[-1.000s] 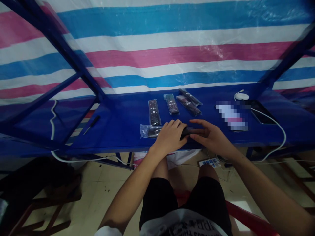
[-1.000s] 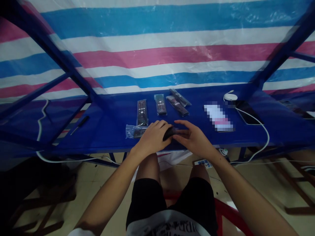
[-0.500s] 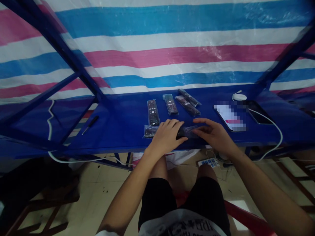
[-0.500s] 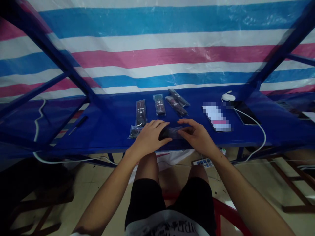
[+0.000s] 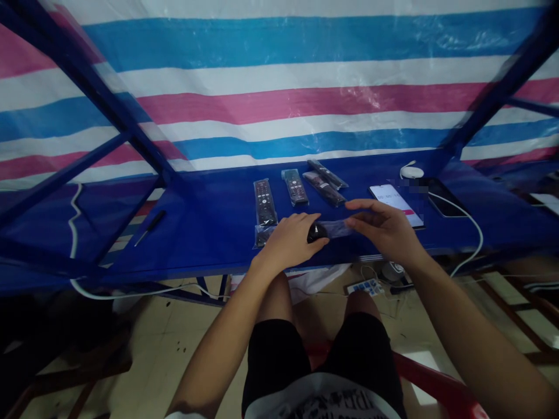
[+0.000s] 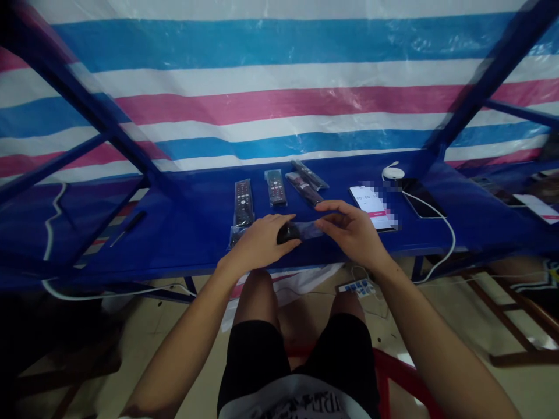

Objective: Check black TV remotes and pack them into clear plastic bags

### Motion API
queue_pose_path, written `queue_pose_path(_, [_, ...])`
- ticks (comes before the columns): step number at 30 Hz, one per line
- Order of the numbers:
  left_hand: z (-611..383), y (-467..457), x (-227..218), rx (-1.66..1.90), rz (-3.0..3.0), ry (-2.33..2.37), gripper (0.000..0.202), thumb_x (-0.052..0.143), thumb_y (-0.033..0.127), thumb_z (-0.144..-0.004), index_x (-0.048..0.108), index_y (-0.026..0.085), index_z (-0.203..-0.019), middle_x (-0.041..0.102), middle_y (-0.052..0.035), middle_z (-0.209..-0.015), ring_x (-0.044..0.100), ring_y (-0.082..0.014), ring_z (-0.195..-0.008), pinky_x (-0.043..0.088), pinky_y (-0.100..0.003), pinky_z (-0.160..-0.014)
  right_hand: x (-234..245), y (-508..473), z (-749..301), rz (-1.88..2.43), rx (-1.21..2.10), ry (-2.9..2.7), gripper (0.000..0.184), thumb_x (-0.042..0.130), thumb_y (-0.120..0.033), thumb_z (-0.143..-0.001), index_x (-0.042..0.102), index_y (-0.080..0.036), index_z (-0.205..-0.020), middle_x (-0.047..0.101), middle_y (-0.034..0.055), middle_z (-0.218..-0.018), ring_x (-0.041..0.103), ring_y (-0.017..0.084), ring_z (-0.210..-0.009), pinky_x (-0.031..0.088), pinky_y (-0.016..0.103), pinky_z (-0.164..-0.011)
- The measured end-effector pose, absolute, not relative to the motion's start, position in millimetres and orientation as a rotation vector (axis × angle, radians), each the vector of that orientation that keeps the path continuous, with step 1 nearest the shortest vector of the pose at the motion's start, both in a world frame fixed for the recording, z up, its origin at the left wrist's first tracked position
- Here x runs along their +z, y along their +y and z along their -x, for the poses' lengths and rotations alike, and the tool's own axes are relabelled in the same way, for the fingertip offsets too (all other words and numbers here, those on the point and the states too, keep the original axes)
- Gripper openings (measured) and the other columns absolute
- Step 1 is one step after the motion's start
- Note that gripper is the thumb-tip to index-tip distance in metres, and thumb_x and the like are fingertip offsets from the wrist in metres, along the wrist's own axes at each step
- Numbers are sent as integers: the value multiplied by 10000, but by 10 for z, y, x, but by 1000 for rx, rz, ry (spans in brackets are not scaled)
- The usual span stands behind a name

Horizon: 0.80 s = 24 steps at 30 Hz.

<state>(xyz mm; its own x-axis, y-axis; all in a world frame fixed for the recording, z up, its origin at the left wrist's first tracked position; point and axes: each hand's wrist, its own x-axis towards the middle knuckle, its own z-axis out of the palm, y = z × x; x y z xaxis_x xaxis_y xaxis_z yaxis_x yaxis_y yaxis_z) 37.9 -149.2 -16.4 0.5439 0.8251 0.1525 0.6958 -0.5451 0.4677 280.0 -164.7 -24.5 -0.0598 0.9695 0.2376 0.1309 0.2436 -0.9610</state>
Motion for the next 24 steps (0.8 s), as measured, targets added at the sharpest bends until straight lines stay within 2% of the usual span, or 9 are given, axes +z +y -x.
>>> queue_pose_path(2, [-418, -1437, -35, 576, -2277, 1167, 619, 652, 565, -948, 592, 181, -1429, 646, -135, -1402, 606, -323, -1259, 461, -452, -1052, -131, -1623, -2794, 1019, 912, -1472, 355, 850, -358, -820, 738, -246, -1138, 745, 63, -1172, 742, 187, -900, 620, 326, -810])
queue_pose_path(6, [-424, -1374, 283, 645, -2023, 956, 459, 661, 549, -945, 712, 186, -1222, 729, -96, -1198, 668, -266, -1083, 493, -379, -938, 113, -1586, -2790, 897, 766, -1490, 320, 849, -336, -829, 737, -267, -1120, 736, 48, -1162, 746, 188, -902, 642, 348, -833])
queue_pose_path(11, [-404, -1417, 521, 684, -1763, 823, 292, 692, 455, -941, 712, 185, -1050, 713, -47, -994, 644, -180, -877, 470, -300, -797, 384, -1593, -2774, 819, 630, -1487, 277, 863, -303, -817, 749, -273, -1067, 717, 47, -1209, 740, 180, -899, 650, 348, -864])
queue_pose_path(16, [-499, -1589, 448, 833, -1468, 760, 256, 765, 388, -881, 624, 180, -928, 674, -16, -879, 614, -138, -783, 453, -255, -726, 473, -1583, -2730, 820, 589, -1512, 291, 855, -329, -825, 729, -254, -1077, 716, 52, -1195, 734, 174, -896, 649, 328, -819])
queue_pose_path(21, [-665, -1758, 259, 1023, -1263, 800, 274, 659, 429, -942, 609, 188, -822, 631, -4, -775, 585, -131, -699, 455, -245, -665, 383, -1534, -2651, 916, 653, -1536, 319, 827, -405, -843, 710, -241, -1090, 710, 73, -1215, 724, 182, -880, 641, 341, -778])
queue_pose_path(24, [-760, -1790, 153, 1207, -1140, 844, 300, 665, 432, -938, 572, 196, -779, 611, 5, -717, 564, -122, -643, 454, -234, -617, 337, -1588, -2585, 1005, 644, -1533, 293, 785, -423, -877, 702, -247, -1097, 710, 79, -1195, 724, 197, -877, 640, 355, -762])
